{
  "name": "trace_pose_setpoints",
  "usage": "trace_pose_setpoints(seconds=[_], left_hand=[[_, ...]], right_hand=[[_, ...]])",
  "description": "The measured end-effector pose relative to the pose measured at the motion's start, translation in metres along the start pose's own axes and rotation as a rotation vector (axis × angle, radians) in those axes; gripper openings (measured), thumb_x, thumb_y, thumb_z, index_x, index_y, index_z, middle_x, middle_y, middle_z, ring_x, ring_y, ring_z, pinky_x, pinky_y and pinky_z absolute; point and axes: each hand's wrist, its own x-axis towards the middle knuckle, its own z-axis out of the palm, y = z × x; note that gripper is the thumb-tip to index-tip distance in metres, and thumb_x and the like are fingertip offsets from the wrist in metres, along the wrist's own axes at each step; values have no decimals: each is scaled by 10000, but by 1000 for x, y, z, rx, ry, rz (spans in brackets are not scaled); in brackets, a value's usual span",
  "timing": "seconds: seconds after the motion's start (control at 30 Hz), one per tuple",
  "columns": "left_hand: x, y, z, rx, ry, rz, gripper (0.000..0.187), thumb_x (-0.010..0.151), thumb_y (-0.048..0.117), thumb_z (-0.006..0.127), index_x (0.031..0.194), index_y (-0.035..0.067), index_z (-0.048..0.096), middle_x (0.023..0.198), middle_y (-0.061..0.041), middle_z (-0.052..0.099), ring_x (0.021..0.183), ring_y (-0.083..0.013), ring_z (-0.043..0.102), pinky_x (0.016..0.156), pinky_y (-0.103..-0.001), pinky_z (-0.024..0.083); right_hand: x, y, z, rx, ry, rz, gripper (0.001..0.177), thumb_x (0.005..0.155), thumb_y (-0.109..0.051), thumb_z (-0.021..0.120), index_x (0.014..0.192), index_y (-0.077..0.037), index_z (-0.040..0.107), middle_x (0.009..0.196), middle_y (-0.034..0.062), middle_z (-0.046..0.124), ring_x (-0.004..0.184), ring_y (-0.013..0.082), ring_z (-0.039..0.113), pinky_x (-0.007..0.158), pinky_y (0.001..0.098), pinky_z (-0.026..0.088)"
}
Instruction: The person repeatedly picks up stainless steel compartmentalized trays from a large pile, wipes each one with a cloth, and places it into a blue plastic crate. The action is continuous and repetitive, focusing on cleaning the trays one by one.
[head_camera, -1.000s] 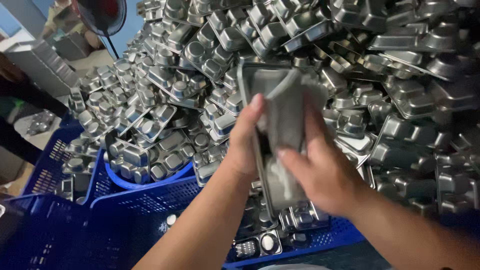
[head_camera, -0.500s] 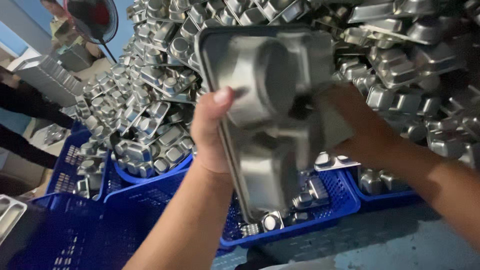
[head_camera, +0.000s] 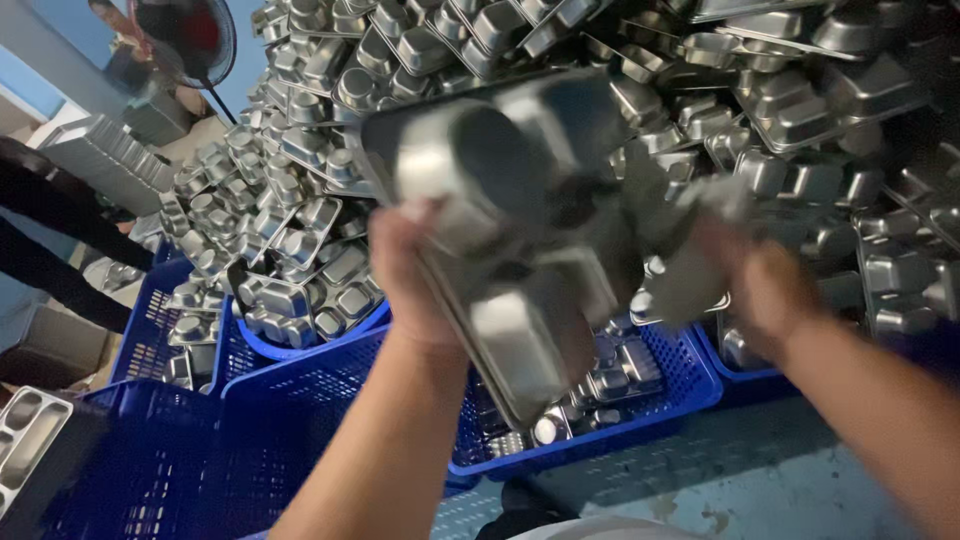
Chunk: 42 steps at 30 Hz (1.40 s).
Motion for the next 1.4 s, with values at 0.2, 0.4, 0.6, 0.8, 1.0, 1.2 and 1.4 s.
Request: trace_pose_setpoints(seconds=[0.2,0.4,0.6,0.8,1.0,1.2,1.4], left_hand=[[-34,-31,34,354,-492,-26,1082,642,199,739,1621,136,283,1606,-7,396,1493,-137,376,1208,-352,360],[-46,2,26,335,-463,-263,1116,545,182,684,1606,141,341,1370,-33,559,1269,-187,540,1085,-326,451],[-41,-19,-41,-20,-141,173,512,789,309,688,1206,32,578,1155,-154,640,1059,-284,605,959,-439,518],[-38,28,-40,-368,33,106,526,776,421,635,1158,61,672,1109,-154,680,1033,-332,648,904,-476,558],[3,-12,-29,-308,78,76,539,801,404,618,1182,25,660,1112,-161,679,1021,-336,652,933,-465,545],[0,-4,-27,-70,-126,53,573,729,179,705,1253,-48,652,1156,-203,675,1027,-350,659,920,-485,532],[-41,7,17,1104,-691,302,1223,493,195,920,1590,224,381,1662,-205,293,1558,-358,292,1284,-531,279]], right_hand=[[6,-74,33,482,-436,-267,691,1049,-675,384,1322,-84,614,1275,178,652,1235,332,605,1023,496,509],[23,-84,60,-200,-28,-295,653,948,-619,438,1356,-142,617,1293,139,638,1242,289,593,1040,477,460],[61,-72,16,131,-276,156,538,949,-525,468,1216,-94,647,1131,143,689,1032,288,674,853,473,581],[22,-27,18,234,-268,345,583,1018,-560,444,1287,-63,590,1190,205,621,1054,336,607,905,577,501],[-43,-10,109,595,2,459,535,945,-508,411,1209,-102,639,1120,142,669,986,297,667,881,601,576],[-47,-11,84,681,-349,554,307,1009,-301,487,1135,-90,671,981,116,709,848,259,707,744,465,599],[-42,-78,69,612,-402,-187,696,1000,-586,463,1368,-17,620,1239,186,704,1122,300,704,958,454,575]])
